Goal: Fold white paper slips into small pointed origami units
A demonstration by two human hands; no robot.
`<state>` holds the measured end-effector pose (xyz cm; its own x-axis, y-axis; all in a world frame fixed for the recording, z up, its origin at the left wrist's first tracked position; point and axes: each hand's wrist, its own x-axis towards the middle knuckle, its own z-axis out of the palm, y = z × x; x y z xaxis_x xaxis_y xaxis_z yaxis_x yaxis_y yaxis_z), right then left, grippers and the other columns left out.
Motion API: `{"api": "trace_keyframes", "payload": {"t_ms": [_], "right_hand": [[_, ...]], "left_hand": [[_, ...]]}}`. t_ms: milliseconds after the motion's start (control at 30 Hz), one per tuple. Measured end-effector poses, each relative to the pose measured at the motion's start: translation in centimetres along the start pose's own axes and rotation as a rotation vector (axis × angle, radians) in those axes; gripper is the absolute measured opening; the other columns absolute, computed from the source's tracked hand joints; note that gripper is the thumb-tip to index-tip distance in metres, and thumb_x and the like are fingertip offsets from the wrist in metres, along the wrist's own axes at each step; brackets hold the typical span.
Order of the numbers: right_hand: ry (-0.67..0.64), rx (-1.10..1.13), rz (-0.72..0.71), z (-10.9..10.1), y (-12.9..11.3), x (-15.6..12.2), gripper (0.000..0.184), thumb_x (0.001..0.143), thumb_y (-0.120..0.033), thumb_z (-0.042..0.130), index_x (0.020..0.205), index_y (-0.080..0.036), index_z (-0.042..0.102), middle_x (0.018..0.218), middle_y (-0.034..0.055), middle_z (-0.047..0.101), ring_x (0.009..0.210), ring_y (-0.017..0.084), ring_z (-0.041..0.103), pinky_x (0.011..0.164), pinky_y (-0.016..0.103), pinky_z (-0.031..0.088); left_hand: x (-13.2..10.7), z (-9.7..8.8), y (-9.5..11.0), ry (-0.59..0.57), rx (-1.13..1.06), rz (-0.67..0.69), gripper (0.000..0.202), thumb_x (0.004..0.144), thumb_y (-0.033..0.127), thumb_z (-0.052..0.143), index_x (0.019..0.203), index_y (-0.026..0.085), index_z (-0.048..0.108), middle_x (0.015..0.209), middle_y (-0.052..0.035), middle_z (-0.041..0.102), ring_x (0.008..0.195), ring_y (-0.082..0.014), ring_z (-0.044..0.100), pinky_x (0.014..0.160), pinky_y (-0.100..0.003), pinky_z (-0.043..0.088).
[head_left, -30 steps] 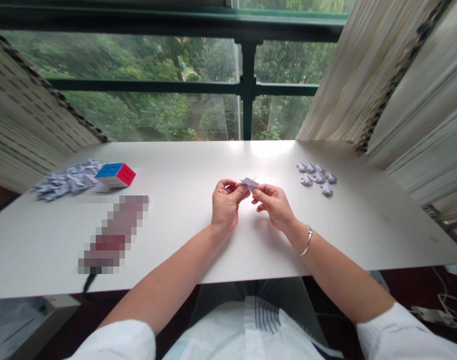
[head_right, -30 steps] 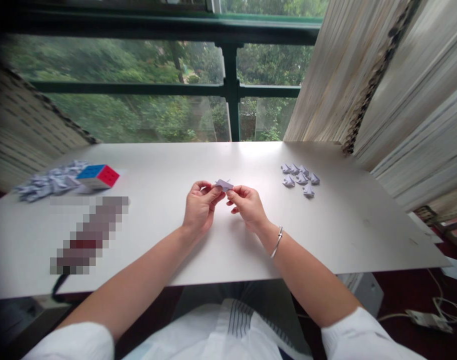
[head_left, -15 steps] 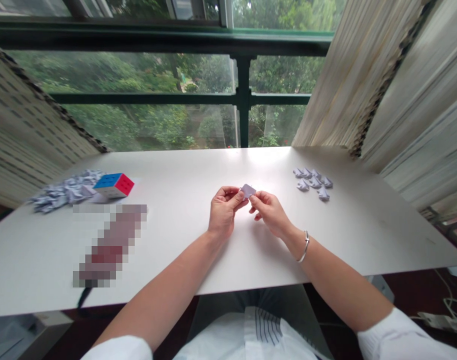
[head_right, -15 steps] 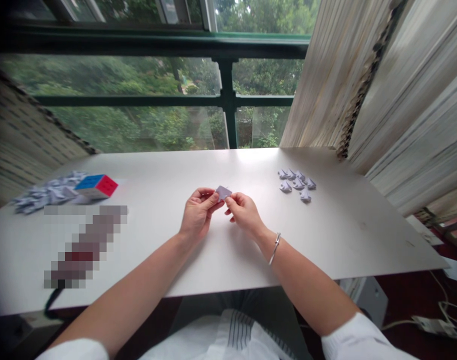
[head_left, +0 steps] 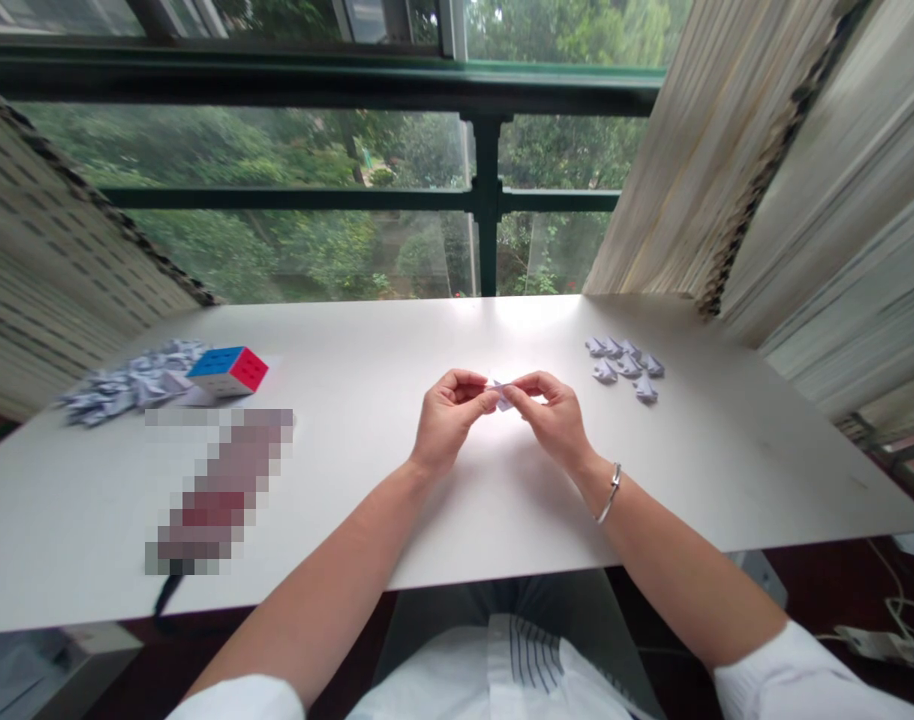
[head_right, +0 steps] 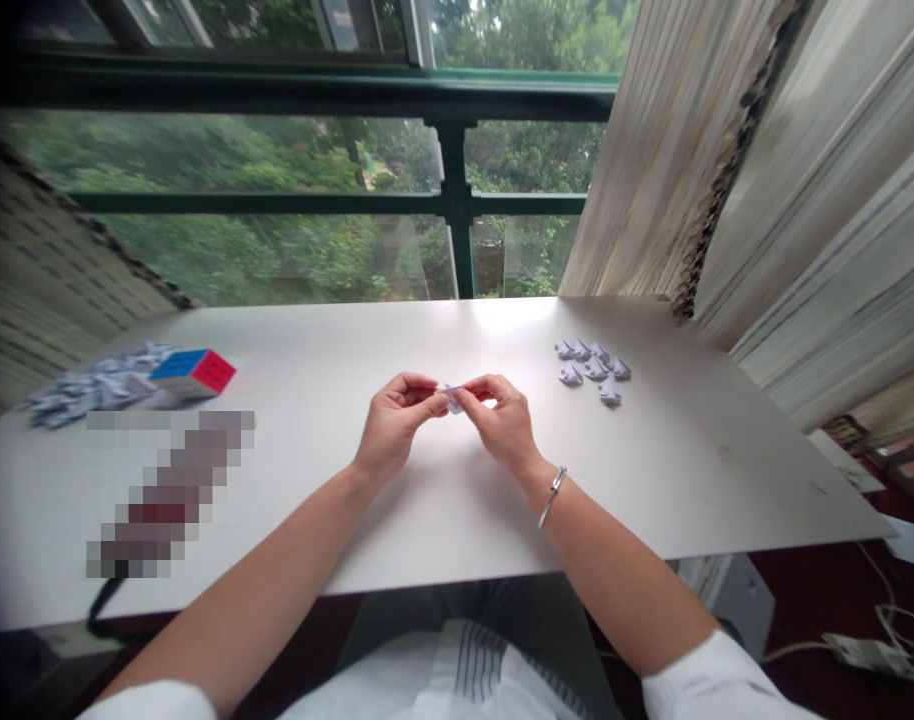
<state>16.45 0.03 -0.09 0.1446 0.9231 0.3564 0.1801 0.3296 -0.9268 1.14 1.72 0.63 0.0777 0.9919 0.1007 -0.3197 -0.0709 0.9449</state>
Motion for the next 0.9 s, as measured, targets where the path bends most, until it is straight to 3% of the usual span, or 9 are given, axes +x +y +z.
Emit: {"api": "trace_keyframes", "payload": {"t_ms": [233, 400, 633, 900], "right_hand": [[0.003, 0.073, 0.053, 0.21, -0.05, -0.15, 0.021, 0.081, -0.041, 0.070, 0.081, -0.019, 0.067, 0.076, 0.0015, 0.068, 0.072, 0.015, 0.062, 0.063, 0.026, 0.052], [-0.009, 0.055, 0.032, 0.39, 0.04, -0.34, 0.017, 0.081, -0.037, 0.070, 0.085, -0.021, 0.068, 0.075, 0.0005, 0.069, 0.070, 0.015, 0.063, 0.064, 0.027, 0.052], [-0.060, 0.003, -0.146, 0.48, 0.17, -0.44, 0.007, 0.082, -0.027, 0.068, 0.086, -0.022, 0.071, 0.082, 0.0020, 0.072, 0.074, 0.016, 0.066, 0.070, 0.029, 0.053], [-0.122, -0.217, -0.340, -0.04, -0.12, -0.58, 0.007, 0.086, -0.023, 0.064, 0.085, -0.022, 0.071, 0.080, 0.0024, 0.065, 0.069, 0.013, 0.063, 0.055, 0.023, 0.048]], "left_hand": [[-0.47, 0.38, -0.20, -0.003, -0.219, -0.227, 0.037, 0.063, 0.021, 0.086, 0.094, 0.013, 0.067, 0.084, -0.0042, 0.072, 0.079, -0.0149, 0.069, 0.081, -0.032, 0.056], [-0.63, 0.44, -0.21, -0.011, -0.263, -0.272, 0.028, 0.066, 0.020, 0.084, 0.087, 0.012, 0.067, 0.082, -0.0042, 0.072, 0.078, -0.0142, 0.069, 0.082, -0.031, 0.056], [-0.45, 0.46, -0.15, 0.054, -0.244, -0.219, 0.028, 0.064, 0.023, 0.084, 0.084, 0.012, 0.067, 0.075, -0.0018, 0.069, 0.068, -0.0115, 0.065, 0.076, -0.029, 0.055], [-0.27, 0.46, -0.77, 0.152, -0.082, 0.001, 0.028, 0.065, 0.025, 0.083, 0.084, 0.014, 0.065, 0.072, 0.0003, 0.066, 0.065, -0.0099, 0.061, 0.068, -0.025, 0.052]]}}
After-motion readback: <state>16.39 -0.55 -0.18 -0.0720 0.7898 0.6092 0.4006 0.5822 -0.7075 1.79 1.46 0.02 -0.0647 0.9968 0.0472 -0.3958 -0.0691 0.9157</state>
